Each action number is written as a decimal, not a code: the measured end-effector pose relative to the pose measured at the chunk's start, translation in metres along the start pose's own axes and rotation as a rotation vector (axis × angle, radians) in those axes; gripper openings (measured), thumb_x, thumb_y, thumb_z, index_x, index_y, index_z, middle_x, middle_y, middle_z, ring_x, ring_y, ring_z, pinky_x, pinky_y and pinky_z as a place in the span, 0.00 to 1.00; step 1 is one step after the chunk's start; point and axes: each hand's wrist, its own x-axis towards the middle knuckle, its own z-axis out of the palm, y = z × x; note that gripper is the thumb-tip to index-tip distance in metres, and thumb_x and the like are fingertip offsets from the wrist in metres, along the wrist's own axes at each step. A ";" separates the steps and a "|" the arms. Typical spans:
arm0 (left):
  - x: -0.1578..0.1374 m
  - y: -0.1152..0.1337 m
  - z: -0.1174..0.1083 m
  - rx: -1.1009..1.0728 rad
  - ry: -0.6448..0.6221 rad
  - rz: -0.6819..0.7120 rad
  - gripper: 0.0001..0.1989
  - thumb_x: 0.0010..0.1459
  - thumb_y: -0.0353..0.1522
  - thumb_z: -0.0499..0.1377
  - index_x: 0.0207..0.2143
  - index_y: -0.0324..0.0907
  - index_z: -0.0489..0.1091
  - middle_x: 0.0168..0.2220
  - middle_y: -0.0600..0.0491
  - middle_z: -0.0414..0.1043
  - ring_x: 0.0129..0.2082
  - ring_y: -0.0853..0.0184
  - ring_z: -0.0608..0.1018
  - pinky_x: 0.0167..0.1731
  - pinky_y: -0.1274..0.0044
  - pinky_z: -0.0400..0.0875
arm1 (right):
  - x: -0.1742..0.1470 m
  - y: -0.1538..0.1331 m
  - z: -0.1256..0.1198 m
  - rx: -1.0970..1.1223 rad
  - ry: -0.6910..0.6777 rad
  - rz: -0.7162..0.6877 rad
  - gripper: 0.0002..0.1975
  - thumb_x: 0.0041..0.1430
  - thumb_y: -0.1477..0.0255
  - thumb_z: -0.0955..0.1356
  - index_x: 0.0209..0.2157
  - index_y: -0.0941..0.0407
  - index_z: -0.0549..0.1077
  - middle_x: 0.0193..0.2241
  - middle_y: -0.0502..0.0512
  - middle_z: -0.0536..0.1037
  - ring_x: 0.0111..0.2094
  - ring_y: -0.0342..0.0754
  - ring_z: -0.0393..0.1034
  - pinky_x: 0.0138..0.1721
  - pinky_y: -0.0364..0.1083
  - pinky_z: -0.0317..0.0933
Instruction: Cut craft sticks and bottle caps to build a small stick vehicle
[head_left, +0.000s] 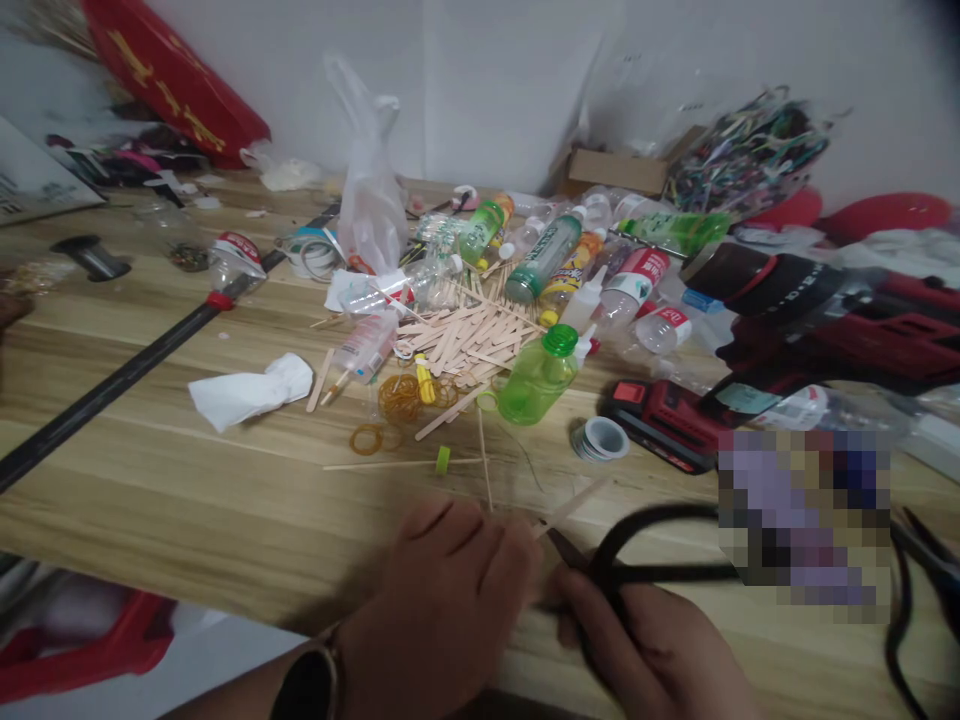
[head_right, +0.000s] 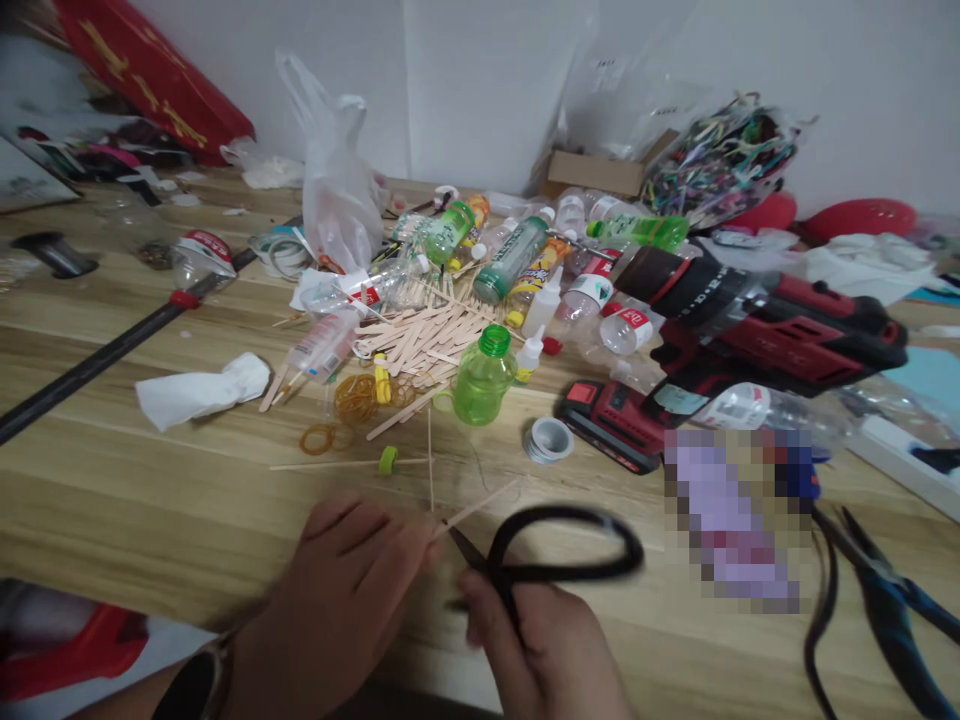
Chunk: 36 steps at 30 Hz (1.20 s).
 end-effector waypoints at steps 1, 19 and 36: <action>0.000 0.002 0.001 -0.056 -0.032 -0.060 0.12 0.68 0.24 0.44 0.37 0.41 0.66 0.25 0.56 0.72 0.25 0.65 0.72 0.31 0.71 0.61 | 0.001 0.008 -0.002 -0.123 0.062 -0.130 0.22 0.74 0.61 0.59 0.32 0.54 0.78 0.27 0.51 0.81 0.25 0.47 0.77 0.25 0.40 0.68; 0.000 0.003 0.003 -0.127 -0.152 -0.137 0.15 0.67 0.24 0.44 0.30 0.43 0.64 0.21 0.57 0.71 0.21 0.66 0.73 0.29 0.72 0.62 | 0.005 0.022 0.000 -0.333 0.151 -0.357 0.22 0.76 0.63 0.56 0.40 0.57 0.76 0.29 0.54 0.81 0.24 0.46 0.77 0.23 0.41 0.69; -0.006 0.004 0.006 -0.033 -0.073 -0.061 0.16 0.71 0.26 0.41 0.36 0.41 0.67 0.24 0.56 0.71 0.25 0.65 0.72 0.31 0.71 0.62 | -0.005 0.006 0.008 0.163 -0.088 0.122 0.30 0.73 0.54 0.58 0.21 0.54 0.73 0.18 0.51 0.74 0.22 0.44 0.69 0.23 0.40 0.61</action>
